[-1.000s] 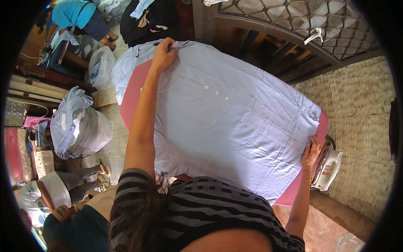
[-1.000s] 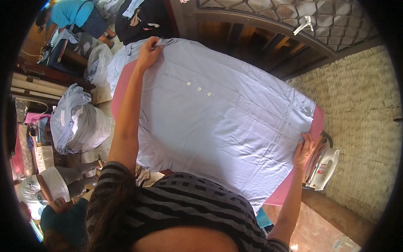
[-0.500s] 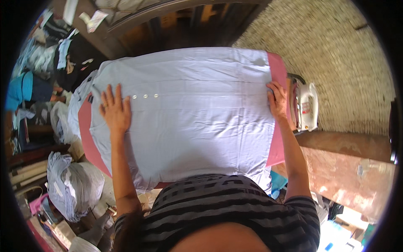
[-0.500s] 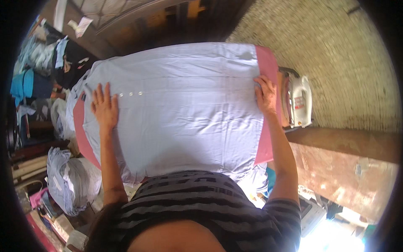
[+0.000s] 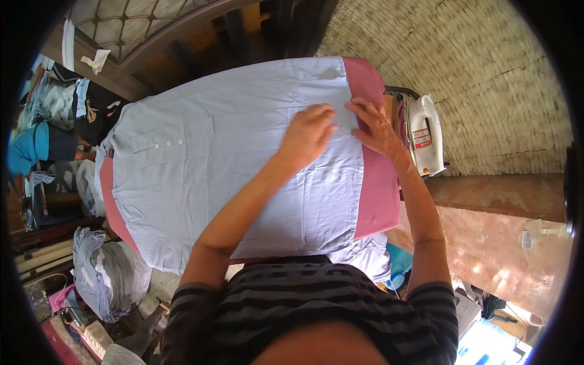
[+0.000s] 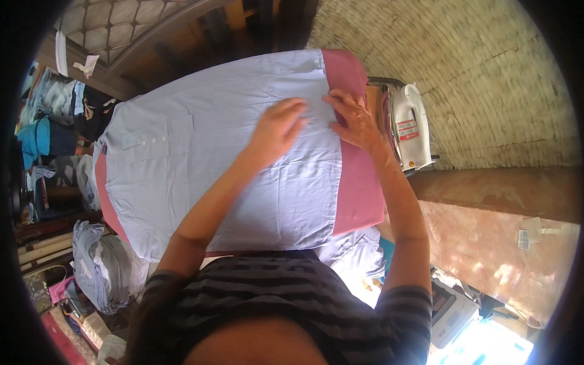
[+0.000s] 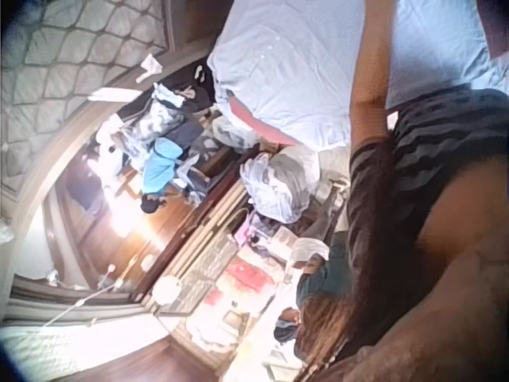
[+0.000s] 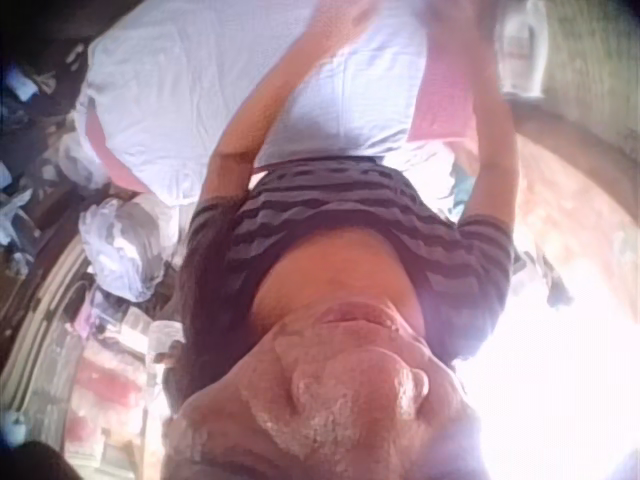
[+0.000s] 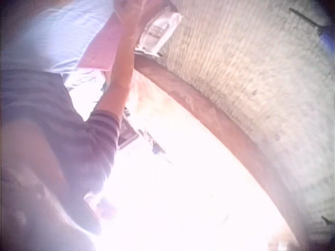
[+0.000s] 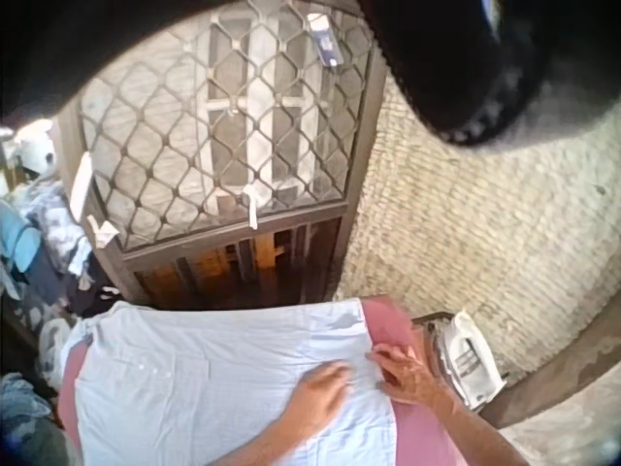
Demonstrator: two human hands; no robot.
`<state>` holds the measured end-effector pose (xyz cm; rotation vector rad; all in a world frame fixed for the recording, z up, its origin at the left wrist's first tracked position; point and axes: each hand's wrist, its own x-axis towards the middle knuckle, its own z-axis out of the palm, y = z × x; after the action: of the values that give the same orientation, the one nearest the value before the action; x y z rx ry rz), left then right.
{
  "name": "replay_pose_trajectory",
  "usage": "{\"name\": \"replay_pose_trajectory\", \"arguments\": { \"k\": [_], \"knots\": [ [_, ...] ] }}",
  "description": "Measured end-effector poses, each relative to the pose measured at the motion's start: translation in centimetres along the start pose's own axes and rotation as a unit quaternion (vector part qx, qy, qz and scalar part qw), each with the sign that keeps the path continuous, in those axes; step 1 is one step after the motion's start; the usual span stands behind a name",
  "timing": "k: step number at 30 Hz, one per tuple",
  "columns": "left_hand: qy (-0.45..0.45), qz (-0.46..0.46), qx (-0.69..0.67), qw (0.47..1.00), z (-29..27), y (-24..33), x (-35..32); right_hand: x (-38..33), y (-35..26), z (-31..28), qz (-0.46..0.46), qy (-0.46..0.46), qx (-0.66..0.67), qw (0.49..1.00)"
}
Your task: The person irons a light blue button-down shirt on an ironing board, using an iron to smooth the collar, shoulders, and front panels before picking it up and placing it on a stack of other shirts.
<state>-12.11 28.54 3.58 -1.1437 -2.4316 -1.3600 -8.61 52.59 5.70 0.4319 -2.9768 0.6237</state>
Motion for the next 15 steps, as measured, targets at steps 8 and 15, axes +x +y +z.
{"name": "replay_pose_trajectory", "arguments": {
  "k": [8, 15],
  "knots": [
    [-0.03, -0.037, 0.301, 0.952, 2.9, 0.0, -0.2, -1.5, -0.5, -0.3, 0.051, 0.011, -0.059, 0.997],
    [-0.043, -0.044, 0.32, 0.945, 2.5, 0.4, 0.0, -1.2, -0.5, -0.6, 0.064, -0.01, -0.004, 0.998]
  ]
}}
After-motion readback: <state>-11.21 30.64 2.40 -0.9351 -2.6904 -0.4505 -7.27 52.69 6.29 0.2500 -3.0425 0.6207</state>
